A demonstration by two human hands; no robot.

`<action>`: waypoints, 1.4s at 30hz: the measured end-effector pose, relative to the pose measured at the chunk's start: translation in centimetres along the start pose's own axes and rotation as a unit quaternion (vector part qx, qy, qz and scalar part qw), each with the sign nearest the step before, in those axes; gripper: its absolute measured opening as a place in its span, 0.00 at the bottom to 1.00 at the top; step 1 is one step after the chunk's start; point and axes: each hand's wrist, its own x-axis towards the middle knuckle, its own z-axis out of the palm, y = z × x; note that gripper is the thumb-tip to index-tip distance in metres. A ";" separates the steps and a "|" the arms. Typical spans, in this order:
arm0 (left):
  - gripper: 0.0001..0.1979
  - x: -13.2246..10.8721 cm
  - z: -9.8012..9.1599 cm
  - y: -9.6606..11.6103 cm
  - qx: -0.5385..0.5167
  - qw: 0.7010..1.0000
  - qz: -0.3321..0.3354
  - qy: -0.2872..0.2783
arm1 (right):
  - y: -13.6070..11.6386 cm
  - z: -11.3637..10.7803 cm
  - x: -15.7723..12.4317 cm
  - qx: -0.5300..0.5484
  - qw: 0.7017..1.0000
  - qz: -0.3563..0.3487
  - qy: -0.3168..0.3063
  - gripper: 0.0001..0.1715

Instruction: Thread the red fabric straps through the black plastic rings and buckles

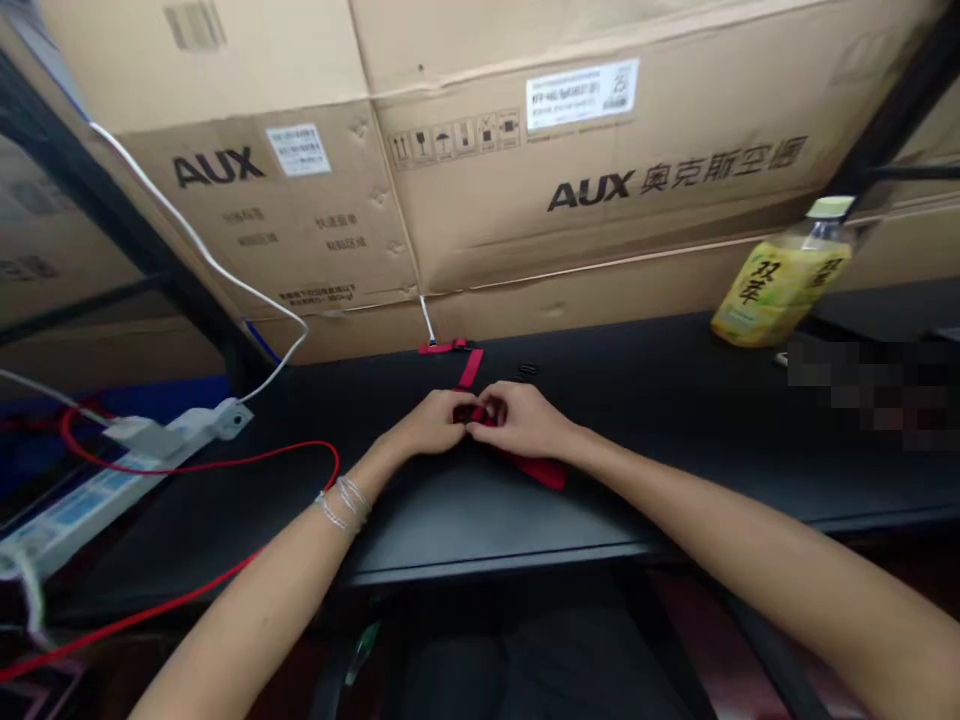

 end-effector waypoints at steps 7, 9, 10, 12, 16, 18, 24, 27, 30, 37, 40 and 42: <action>0.18 0.0 -0.1 0.2 0.006 1.000 -0.002 -0.004 | 0.0 0.0 -0.1 0.001 1.000 0.004 -0.002 0.13; 0.18 0.0 -0.1 0.1 0.006 1.000 -0.002 -0.004 | 0.0 0.0 -0.1 0.003 1.000 0.005 -0.004 0.13; 0.18 0.0 0.0 0.1 0.005 1.000 -0.003 -0.007 | 0.0 0.0 -0.1 0.002 1.000 0.005 -0.004 0.13; 0.17 0.0 0.0 0.1 0.004 1.000 -0.004 -0.007 | 0.0 0.0 -0.1 -0.002 1.000 0.006 -0.003 0.13; 0.15 0.0 0.0 0.0 0.006 1.000 0.000 -0.005 | 0.0 0.0 0.0 -0.008 1.000 0.007 -0.004 0.13; 0.15 0.0 0.0 0.0 0.007 1.000 0.000 -0.004 | 0.0 0.0 0.0 -0.009 1.000 0.006 -0.003 0.12; 0.16 0.0 0.0 0.1 0.004 1.000 -0.004 -0.003 | -0.1 0.0 -0.1 -0.007 1.000 0.005 -0.005 0.12; 0.17 0.0 0.0 0.0 0.002 1.000 0.000 -0.002 | -0.1 0.0 -0.1 -0.005 1.000 0.007 -0.006 0.12; 0.18 0.0 0.0 -0.1 0.005 1.000 -0.001 0.000 | -0.1 0.1 -0.1 -0.002 1.000 0.006 -0.003 0.12; 0.17 0.0 0.0 0.1 0.006 1.000 -0.006 -0.006 | 0.0 0.1 0.0 -0.011 1.000 0.004 -0.006 0.12; 0.16 0.0 0.0 0.1 0.006 1.000 -0.005 -0.006 | 0.0 0.1 -0.1 -0.010 1.000 0.003 -0.004 0.12; 0.16 -0.1 0.0 0.1 0.003 1.000 -0.003 -0.003 | 0.0 0.1 -0.1 -0.008 1.000 -0.003 -0.001 0.12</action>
